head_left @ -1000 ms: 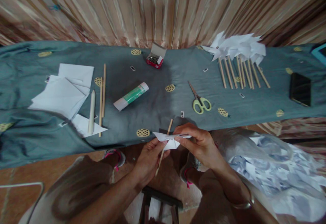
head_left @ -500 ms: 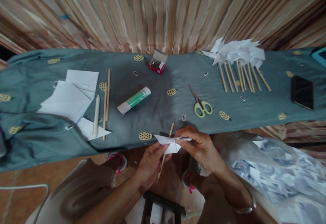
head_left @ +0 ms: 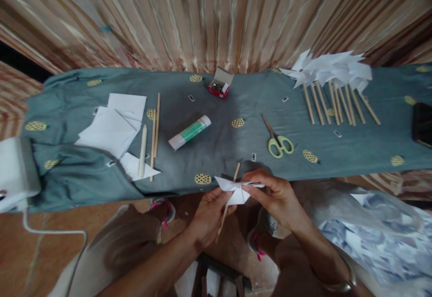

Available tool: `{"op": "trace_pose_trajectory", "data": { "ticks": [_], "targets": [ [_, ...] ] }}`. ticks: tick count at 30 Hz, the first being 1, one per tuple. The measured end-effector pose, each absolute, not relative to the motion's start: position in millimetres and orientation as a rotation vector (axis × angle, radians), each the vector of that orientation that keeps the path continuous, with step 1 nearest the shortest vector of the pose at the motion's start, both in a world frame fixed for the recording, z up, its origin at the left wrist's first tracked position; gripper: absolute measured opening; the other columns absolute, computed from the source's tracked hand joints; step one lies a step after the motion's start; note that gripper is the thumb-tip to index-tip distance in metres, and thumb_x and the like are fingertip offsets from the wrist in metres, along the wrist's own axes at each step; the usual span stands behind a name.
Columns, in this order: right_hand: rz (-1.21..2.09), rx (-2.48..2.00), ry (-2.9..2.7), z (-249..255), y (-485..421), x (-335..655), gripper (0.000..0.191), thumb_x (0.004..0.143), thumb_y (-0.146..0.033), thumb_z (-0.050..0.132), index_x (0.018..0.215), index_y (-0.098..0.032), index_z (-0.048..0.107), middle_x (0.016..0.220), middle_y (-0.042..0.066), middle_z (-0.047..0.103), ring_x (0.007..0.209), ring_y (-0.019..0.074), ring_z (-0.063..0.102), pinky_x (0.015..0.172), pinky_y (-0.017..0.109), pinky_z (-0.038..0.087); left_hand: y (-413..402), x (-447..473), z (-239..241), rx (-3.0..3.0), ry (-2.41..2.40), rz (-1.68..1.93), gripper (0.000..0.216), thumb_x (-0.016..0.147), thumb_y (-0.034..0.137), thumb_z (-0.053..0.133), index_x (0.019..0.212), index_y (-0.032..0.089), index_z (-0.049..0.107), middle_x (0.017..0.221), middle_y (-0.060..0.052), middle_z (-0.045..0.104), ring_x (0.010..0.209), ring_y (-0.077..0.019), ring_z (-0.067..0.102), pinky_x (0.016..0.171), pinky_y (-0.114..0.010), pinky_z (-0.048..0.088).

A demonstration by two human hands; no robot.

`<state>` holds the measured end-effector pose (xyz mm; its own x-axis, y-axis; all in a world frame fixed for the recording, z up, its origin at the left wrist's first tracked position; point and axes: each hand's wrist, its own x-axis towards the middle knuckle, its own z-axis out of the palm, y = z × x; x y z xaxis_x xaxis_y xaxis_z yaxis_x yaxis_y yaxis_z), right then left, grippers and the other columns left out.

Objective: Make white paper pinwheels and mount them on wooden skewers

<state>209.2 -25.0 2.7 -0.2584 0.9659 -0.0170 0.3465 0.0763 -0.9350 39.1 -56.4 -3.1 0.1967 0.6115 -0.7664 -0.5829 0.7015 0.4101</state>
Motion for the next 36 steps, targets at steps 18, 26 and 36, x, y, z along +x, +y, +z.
{"op": "trace_pose_trajectory", "data": {
  "ticks": [18,26,36],
  "targets": [
    [1.191,-1.332,-1.677,5.7,-24.9,209.3,0.008,0.084,-0.031,0.07,0.087,-0.026,0.075,0.087,0.002,0.073,0.079,0.0154,0.07,0.072,0.025,0.056,-57.7,35.9,-9.3,0.05,1.088,0.806,0.043,0.055,0.041,0.089,0.088,0.017,0.078,0.082,-0.005,0.076,0.076,-0.0121,0.061,0.069,-0.02,0.042],
    [1.23,-1.32,-1.622,1.5,-25.8,209.5,0.011,0.084,-0.035,0.07,0.09,-0.026,0.075,0.09,0.002,0.073,0.082,0.0166,0.07,0.07,0.025,0.056,-59.7,36.0,-12.1,0.073,1.064,0.82,0.043,0.057,0.043,0.088,0.09,0.017,0.078,0.086,-0.005,0.076,0.084,-0.0164,0.062,0.074,-0.023,0.042],
    [1.187,-1.355,-1.648,7.1,-23.6,208.9,0.007,0.084,-0.028,0.07,0.09,-0.027,0.074,0.087,0.0,0.072,0.08,0.0141,0.069,0.073,0.024,0.054,-57.2,37.3,-9.5,0.088,1.088,0.838,0.041,0.054,0.043,0.09,0.083,0.016,0.079,0.078,-0.003,0.074,0.07,-0.0088,0.055,0.067,-0.018,0.04]
  ]
}}
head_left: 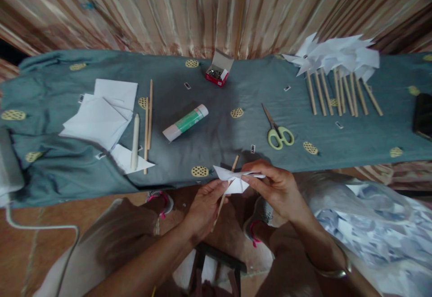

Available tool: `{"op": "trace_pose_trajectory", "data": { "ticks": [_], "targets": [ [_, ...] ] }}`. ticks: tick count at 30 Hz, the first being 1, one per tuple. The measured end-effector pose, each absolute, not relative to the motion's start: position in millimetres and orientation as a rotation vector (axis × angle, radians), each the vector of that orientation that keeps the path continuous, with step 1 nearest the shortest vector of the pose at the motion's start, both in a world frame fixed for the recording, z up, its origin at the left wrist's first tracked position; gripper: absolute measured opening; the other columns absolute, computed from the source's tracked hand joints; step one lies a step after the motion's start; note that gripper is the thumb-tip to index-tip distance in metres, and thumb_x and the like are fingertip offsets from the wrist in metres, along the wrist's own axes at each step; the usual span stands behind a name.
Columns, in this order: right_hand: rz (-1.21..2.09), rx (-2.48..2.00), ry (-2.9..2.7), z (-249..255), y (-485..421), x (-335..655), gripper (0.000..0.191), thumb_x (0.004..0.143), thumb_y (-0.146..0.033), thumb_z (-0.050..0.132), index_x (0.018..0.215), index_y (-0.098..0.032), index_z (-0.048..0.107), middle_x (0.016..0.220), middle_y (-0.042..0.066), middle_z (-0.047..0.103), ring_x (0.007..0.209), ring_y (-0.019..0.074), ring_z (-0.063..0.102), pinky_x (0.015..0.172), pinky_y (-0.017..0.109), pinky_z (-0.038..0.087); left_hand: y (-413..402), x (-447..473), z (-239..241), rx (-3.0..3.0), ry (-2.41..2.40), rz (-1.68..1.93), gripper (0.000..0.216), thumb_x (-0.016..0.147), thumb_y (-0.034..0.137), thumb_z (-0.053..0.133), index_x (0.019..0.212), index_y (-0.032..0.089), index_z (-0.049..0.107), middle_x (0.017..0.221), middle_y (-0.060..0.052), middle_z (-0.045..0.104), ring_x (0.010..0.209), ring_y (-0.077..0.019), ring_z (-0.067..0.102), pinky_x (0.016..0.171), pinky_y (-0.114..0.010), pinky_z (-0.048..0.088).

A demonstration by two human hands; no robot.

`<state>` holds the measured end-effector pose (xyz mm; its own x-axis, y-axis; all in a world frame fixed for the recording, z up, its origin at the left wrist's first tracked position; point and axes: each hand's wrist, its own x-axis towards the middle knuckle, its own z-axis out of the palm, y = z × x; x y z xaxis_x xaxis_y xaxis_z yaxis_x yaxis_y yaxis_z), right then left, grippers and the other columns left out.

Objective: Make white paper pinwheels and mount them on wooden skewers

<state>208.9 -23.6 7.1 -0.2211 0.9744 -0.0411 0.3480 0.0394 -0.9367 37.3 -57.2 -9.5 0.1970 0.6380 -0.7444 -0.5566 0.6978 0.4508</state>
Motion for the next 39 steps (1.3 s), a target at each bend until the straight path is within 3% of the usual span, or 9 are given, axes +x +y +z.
{"op": "trace_pose_trajectory", "data": {
  "ticks": [11,20,28,39],
  "targets": [
    [1.175,-1.365,-1.656,5.9,-24.5,208.4,0.009,0.085,-0.03,0.069,0.092,-0.026,0.075,0.09,0.001,0.073,0.081,0.0153,0.069,0.073,0.025,0.056,-59.8,35.1,-10.7,0.089,1.084,0.835,0.035,0.06,0.041,0.087,0.084,0.016,0.078,0.081,-0.004,0.074,0.072,-0.0106,0.056,0.072,-0.022,0.04],
    [1.167,-1.366,-1.703,8.0,-25.0,208.9,0.008,0.085,-0.031,0.069,0.089,-0.027,0.074,0.089,0.001,0.073,0.08,0.0157,0.07,0.072,0.026,0.057,-57.9,35.3,-11.7,0.079,1.094,0.836,0.039,0.054,0.042,0.09,0.081,0.016,0.079,0.08,-0.004,0.074,0.073,-0.0115,0.058,0.07,-0.021,0.04],
    [1.23,-1.377,-1.638,4.3,-27.1,209.5,0.014,0.083,-0.036,0.071,0.089,-0.024,0.075,0.088,0.003,0.074,0.07,0.0151,0.069,0.06,0.024,0.058,-62.4,33.0,-16.5,0.074,1.09,0.852,0.04,0.057,0.04,0.089,0.088,0.016,0.078,0.082,-0.005,0.075,0.073,-0.0131,0.059,0.067,-0.023,0.039],
    [1.353,-1.316,-1.625,18.9,-22.8,208.0,0.017,0.08,-0.043,0.073,0.083,-0.026,0.076,0.085,0.004,0.076,0.073,0.0175,0.071,0.065,0.026,0.058,-60.3,32.4,-14.1,0.029,1.089,0.851,0.031,0.06,0.038,0.087,0.076,0.014,0.077,0.067,-0.003,0.068,0.066,-0.0124,0.057,0.07,-0.026,0.041]
  ]
}}
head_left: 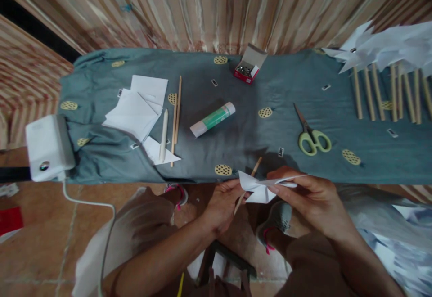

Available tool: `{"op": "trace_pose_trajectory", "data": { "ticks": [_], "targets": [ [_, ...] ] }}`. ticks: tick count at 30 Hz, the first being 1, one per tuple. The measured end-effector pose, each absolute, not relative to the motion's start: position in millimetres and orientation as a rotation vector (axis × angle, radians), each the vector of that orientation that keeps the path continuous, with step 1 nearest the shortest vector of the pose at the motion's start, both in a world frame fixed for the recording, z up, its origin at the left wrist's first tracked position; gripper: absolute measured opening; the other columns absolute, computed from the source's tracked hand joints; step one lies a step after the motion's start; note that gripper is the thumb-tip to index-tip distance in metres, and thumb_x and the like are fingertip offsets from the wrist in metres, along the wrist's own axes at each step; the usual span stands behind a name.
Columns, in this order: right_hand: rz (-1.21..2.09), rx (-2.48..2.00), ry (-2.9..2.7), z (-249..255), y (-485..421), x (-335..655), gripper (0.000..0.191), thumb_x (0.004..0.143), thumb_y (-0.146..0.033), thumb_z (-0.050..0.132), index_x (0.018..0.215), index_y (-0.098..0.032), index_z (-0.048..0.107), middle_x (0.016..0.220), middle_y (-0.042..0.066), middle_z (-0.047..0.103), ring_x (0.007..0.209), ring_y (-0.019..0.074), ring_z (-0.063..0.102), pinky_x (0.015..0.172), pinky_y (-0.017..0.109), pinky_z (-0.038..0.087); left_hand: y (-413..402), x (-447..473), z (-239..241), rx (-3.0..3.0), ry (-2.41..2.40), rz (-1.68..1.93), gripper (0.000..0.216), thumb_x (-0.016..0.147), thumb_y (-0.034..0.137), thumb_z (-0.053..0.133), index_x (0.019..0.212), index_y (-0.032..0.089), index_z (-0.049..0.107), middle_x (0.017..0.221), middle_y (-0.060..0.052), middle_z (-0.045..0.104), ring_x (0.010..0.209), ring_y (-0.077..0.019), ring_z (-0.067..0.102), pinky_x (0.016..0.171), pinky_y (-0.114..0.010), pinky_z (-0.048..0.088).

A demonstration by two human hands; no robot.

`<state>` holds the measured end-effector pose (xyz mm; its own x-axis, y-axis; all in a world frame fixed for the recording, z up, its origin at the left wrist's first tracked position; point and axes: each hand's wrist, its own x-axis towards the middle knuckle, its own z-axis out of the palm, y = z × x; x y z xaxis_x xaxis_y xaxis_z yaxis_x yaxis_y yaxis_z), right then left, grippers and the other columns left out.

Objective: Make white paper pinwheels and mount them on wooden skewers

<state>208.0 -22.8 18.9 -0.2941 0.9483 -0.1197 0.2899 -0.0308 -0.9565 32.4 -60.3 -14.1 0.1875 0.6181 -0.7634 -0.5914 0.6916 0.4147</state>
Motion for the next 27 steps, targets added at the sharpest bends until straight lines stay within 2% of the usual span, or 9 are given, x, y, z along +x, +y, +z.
{"op": "trace_pose_trajectory", "data": {
  "ticks": [6,12,16,19,27],
  "targets": [
    [1.33,-1.305,-1.698,10.8,-24.2,207.9,0.011,0.084,-0.036,0.07,0.089,-0.028,0.075,0.089,0.002,0.074,0.079,0.0165,0.07,0.067,0.025,0.056,-58.5,31.8,-14.8,0.023,1.091,0.847,0.029,0.051,0.032,0.09,0.068,0.014,0.075,0.063,-0.002,0.067,0.06,-0.0103,0.055,0.067,-0.025,0.042],
    [1.189,-1.237,-1.861,8.8,-22.9,201.5,0.009,0.089,-0.024,0.064,0.091,-0.027,0.072,0.089,0.001,0.072,0.083,0.0146,0.068,0.073,0.025,0.054,-54.4,30.1,-11.5,0.042,1.085,0.859,0.032,0.047,0.035,0.091,0.064,0.015,0.074,0.064,-0.004,0.071,0.066,-0.0163,0.063,0.073,-0.03,0.048],
    [1.067,-1.175,-1.95,9.5,-19.8,199.3,0.013,0.09,-0.017,0.06,0.093,-0.026,0.069,0.088,0.001,0.073,0.084,0.0157,0.067,0.076,0.029,0.053,-54.8,29.3,-14.4,0.042,1.143,0.842,0.029,0.046,0.03,0.092,0.064,0.014,0.074,0.06,-0.002,0.068,0.057,-0.0097,0.057,0.065,-0.023,0.045],
    [0.994,-1.135,-1.982,8.2,-18.2,198.6,0.017,0.089,-0.013,0.059,0.095,-0.026,0.067,0.089,0.001,0.073,0.085,0.0163,0.066,0.079,0.031,0.052,-54.5,29.7,-15.8,0.04,1.167,0.831,0.03,0.046,0.029,0.092,0.064,0.014,0.074,0.059,-0.002,0.067,0.058,-0.0089,0.056,0.06,-0.02,0.042],
    [0.942,-1.148,-1.95,7.0,-17.1,198.4,0.02,0.089,-0.01,0.058,0.097,-0.027,0.065,0.092,0.0,0.073,0.089,0.0168,0.065,0.082,0.033,0.05,-52.2,29.6,-15.9,0.069,1.2,0.822,0.033,0.044,0.037,0.093,0.061,0.015,0.075,0.058,0.0,0.066,0.057,-0.0068,0.052,0.061,-0.019,0.041]
  ]
}}
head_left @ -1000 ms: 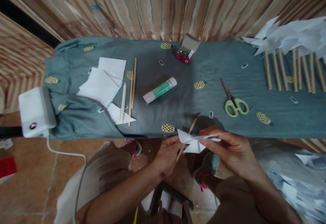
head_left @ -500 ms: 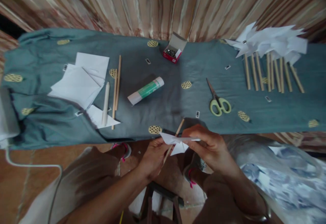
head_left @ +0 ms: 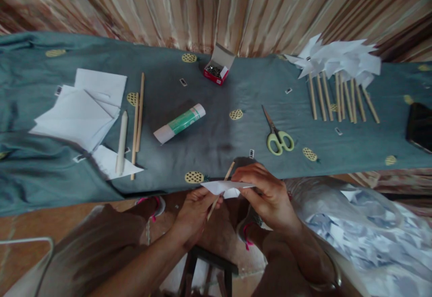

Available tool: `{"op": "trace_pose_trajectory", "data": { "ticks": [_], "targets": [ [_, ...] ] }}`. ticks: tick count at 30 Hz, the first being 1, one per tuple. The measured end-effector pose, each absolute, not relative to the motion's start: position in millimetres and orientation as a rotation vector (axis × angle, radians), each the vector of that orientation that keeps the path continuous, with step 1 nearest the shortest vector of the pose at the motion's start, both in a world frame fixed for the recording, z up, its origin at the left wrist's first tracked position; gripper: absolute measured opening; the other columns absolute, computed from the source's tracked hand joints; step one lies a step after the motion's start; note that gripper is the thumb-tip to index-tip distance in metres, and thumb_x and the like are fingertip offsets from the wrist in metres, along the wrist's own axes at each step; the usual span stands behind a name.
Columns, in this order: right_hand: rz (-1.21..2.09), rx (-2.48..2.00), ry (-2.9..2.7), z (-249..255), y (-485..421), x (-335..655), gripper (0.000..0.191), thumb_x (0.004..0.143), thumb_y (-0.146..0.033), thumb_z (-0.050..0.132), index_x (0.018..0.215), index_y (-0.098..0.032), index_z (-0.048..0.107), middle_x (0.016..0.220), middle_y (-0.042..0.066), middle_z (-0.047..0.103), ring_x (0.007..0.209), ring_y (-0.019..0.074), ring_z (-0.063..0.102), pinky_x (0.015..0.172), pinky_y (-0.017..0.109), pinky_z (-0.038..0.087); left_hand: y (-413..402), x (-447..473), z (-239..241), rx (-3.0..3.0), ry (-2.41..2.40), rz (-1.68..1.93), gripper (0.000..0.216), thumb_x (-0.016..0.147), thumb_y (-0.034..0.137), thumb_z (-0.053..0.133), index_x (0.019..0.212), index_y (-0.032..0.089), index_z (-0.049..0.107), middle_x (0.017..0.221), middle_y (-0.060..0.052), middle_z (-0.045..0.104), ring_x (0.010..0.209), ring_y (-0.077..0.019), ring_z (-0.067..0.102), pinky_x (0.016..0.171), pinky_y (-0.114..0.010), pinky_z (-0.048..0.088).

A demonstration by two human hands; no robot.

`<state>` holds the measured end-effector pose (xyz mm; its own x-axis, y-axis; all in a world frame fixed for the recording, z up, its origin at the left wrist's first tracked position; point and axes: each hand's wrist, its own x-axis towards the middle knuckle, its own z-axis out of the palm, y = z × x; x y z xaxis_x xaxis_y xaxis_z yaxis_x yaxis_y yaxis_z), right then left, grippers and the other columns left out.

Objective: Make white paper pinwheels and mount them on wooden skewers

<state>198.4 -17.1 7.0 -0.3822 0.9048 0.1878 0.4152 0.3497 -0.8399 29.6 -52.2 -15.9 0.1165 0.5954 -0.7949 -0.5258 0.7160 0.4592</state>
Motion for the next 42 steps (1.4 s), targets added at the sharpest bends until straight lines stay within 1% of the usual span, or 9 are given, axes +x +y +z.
{"op": "trace_pose_trajectory", "data": {
  "ticks": [7,14,16,18,21,28,34,39,42],
  "targets": [
    [0.94,-1.184,-1.947,7.7,-16.5,202.7,0.018,0.09,-0.012,0.058,0.096,-0.026,0.067,0.089,0.0,0.073,0.085,0.0149,0.066,0.079,0.029,0.051,-54.0,26.9,-20.9,0.159,1.204,0.808,0.036,0.052,0.044,0.09,0.072,0.016,0.079,0.06,0.0,0.065,0.057,-0.0073,0.049,0.057,-0.019,0.037],
    [1.043,-1.294,-1.76,8.9,-17.4,204.8,0.011,0.087,-0.017,0.065,0.091,-0.025,0.072,0.088,-0.001,0.074,0.081,0.0121,0.069,0.073,0.021,0.054,-51.3,28.2,-15.4,0.14,1.181,0.789,0.035,0.05,0.042,0.09,0.069,0.015,0.078,0.061,0.0,0.067,0.055,-0.0064,0.048,0.056,-0.018,0.037],
    [1.125,-1.28,-1.692,10.7,-17.7,202.6,0.009,0.085,-0.018,0.067,0.09,-0.024,0.072,0.085,-0.002,0.075,0.078,0.0117,0.07,0.07,0.019,0.055,-50.9,29.2,-14.2,0.109,1.154,0.797,0.032,0.051,0.039,0.09,0.069,0.016,0.078,0.066,-0.002,0.071,0.057,-0.0088,0.054,0.06,-0.02,0.042],
    [1.186,-1.26,-1.647,12.2,-17.8,200.5,0.008,0.085,-0.019,0.068,0.089,-0.024,0.073,0.083,-0.002,0.074,0.075,0.0111,0.07,0.069,0.018,0.055,-50.9,30.0,-14.5,0.064,1.105,0.808,0.03,0.051,0.036,0.09,0.07,0.017,0.078,0.072,-0.004,0.074,0.064,-0.0144,0.062,0.067,-0.025,0.047],
    [1.187,-1.226,-1.639,12.2,-18.0,198.7,0.01,0.085,-0.018,0.068,0.089,-0.025,0.073,0.083,-0.002,0.074,0.076,0.0107,0.07,0.07,0.017,0.055,-51.1,30.8,-17.5,0.049,1.09,0.841,0.029,0.048,0.033,0.091,0.069,0.017,0.078,0.076,-0.006,0.076,0.073,-0.0195,0.067,0.071,-0.028,0.05],
    [1.035,-1.218,-1.701,6.5,-18.4,195.0,0.012,0.084,-0.014,0.067,0.088,-0.025,0.071,0.084,-0.003,0.074,0.077,0.0098,0.07,0.071,0.016,0.054,-50.9,31.7,-21.9,0.042,1.109,0.853,0.031,0.046,0.035,0.093,0.064,0.015,0.076,0.069,-0.004,0.073,0.058,-0.0083,0.056,0.058,-0.018,0.043],
    [0.95,-1.267,-1.734,2.5,-18.5,192.9,0.016,0.084,-0.011,0.066,0.09,-0.025,0.071,0.087,-0.002,0.074,0.081,0.0107,0.07,0.074,0.018,0.054,-48.3,31.0,-19.0,-0.034,1.094,0.816,0.037,0.04,0.035,0.095,0.065,0.013,0.077,0.057,-0.002,0.067,0.052,-0.0061,0.052,0.054,-0.016,0.043],
    [0.962,-1.257,-1.741,1.7,-17.4,192.4,0.014,0.086,-0.013,0.064,0.091,-0.024,0.072,0.087,-0.001,0.075,0.082,0.0125,0.07,0.076,0.022,0.055,-48.2,31.6,-18.0,-0.065,1.125,0.814,0.038,0.041,0.03,0.095,0.071,0.014,0.079,0.065,-0.003,0.071,0.052,-0.0051,0.053,0.053,-0.015,0.044],
    [1.017,-1.297,-1.697,2.2,-16.7,191.8,0.012,0.085,-0.016,0.067,0.092,-0.024,0.073,0.088,0.001,0.075,0.082,0.0141,0.07,0.077,0.025,0.055,-47.8,32.8,-16.5,-0.105,1.147,0.802,0.033,0.041,0.024,0.095,0.068,0.015,0.078,0.066,-0.002,0.072,0.051,-0.0057,0.056,0.053,-0.014,0.047]
  ]
}}
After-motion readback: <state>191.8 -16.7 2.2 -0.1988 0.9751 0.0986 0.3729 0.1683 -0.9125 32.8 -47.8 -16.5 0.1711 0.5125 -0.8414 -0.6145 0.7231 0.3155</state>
